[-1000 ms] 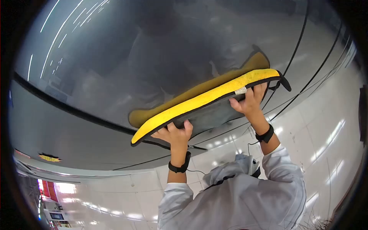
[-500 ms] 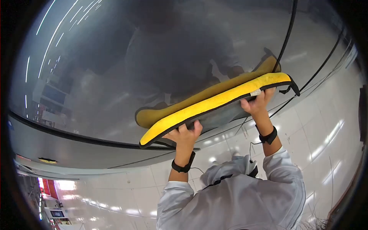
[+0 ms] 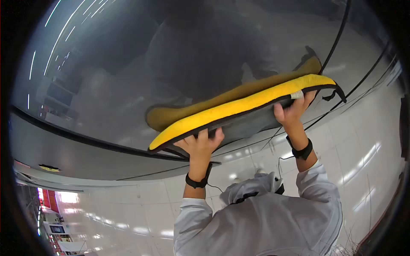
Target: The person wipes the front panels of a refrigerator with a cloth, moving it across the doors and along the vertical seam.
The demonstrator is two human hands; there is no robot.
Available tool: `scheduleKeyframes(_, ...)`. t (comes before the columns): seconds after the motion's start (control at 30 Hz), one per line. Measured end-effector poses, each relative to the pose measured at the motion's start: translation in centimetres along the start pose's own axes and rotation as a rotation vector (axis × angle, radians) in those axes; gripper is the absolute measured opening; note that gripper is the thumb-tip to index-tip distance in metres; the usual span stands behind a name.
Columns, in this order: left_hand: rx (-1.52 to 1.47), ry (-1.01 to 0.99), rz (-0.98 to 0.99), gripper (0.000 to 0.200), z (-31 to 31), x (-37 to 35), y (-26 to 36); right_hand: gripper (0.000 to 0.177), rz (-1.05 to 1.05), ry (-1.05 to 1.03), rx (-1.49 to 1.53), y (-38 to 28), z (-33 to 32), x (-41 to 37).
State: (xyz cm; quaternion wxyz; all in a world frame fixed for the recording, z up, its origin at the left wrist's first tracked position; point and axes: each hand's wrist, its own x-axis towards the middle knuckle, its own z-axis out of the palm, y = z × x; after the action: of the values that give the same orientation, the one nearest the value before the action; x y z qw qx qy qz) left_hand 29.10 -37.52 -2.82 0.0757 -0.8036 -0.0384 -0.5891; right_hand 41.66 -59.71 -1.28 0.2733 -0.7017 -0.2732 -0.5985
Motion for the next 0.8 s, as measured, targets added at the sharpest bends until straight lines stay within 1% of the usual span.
scheduleKeyframes(0.03,0.008,0.032,0.017,0.046,-0.1,0.9,-0.5,0.066,-0.012,0.021,0.001,-0.2,0.2,0.6)
scheduleKeyframes(0.1,0.04,-0.008,0.086,0.057,-0.7,3.0,-1.5,0.065,-0.001,0.006,0.012,-0.9,0.0,2.8)
scheduleKeyframes(0.17,0.073,-0.018,0.053,0.058,-1.7,5.4,-2.1,0.065,-0.007,0.016,-0.009,-2.0,0.0,4.3)
scheduleKeyframes(0.23,0.059,0.037,0.075,0.057,-2.3,6.8,-3.4,0.065,-0.016,0.025,-0.024,-3.2,0.2,5.5)
scheduleKeyframes(0.3,0.068,0.045,0.092,0.058,-2.5,6.8,-4.5,0.063,0.012,0.066,0.001,-4.4,0.7,5.8)
scheduleKeyframes(0.37,0.078,0.004,0.071,0.058,-2.8,6.4,-4.7,0.063,0.029,0.07,0.013,-5.1,1.0,5.5)
scheduleKeyframes(0.43,0.044,0.011,0.071,0.058,-2.3,4.3,-5.1,0.063,0.058,-0.001,-0.007,-5.7,1.0,3.8)
scheduleKeyframes(0.47,0.033,0.0,0.046,0.058,-2.1,2.8,-5.3,0.062,0.052,0.02,0.011,-5.8,1.5,2.3)
scheduleKeyframes(0.5,0.02,-0.007,0.02,0.057,-1.8,1.5,-5.1,0.063,0.038,-0.016,-0.013,-5.6,1.5,0.6)
scheduleKeyframes(0.57,0.014,0.017,-0.015,0.048,-1.2,-1.4,-4.9,0.065,0.074,-0.124,-0.012,-5.7,1.5,-3.1)
scheduleKeyframes(0.63,-0.04,-0.025,-0.028,0.05,-0.6,-5.2,-5.3,0.067,0.089,-0.17,-0.006,-5.7,2.1,-7.7)
scheduleKeyframes(0.67,-0.002,-0.118,0.042,0.057,-0.5,-6.9,-5.5,0.065,0.099,-0.186,-0.009,-6.0,2.0,-9.0)
scheduleKeyframes(0.7,-0.007,-0.19,0.019,0.055,-0.4,-8.8,-5.6,0.064,0.062,-0.2,-0.022,-5.9,1.8,-10.2)
scheduleKeyframes(0.8,-0.068,-0.155,0.015,0.054,-0.4,-9.2,-5.6,0.064,0.078,-0.203,0.006,-6.2,1.5,-9.6)
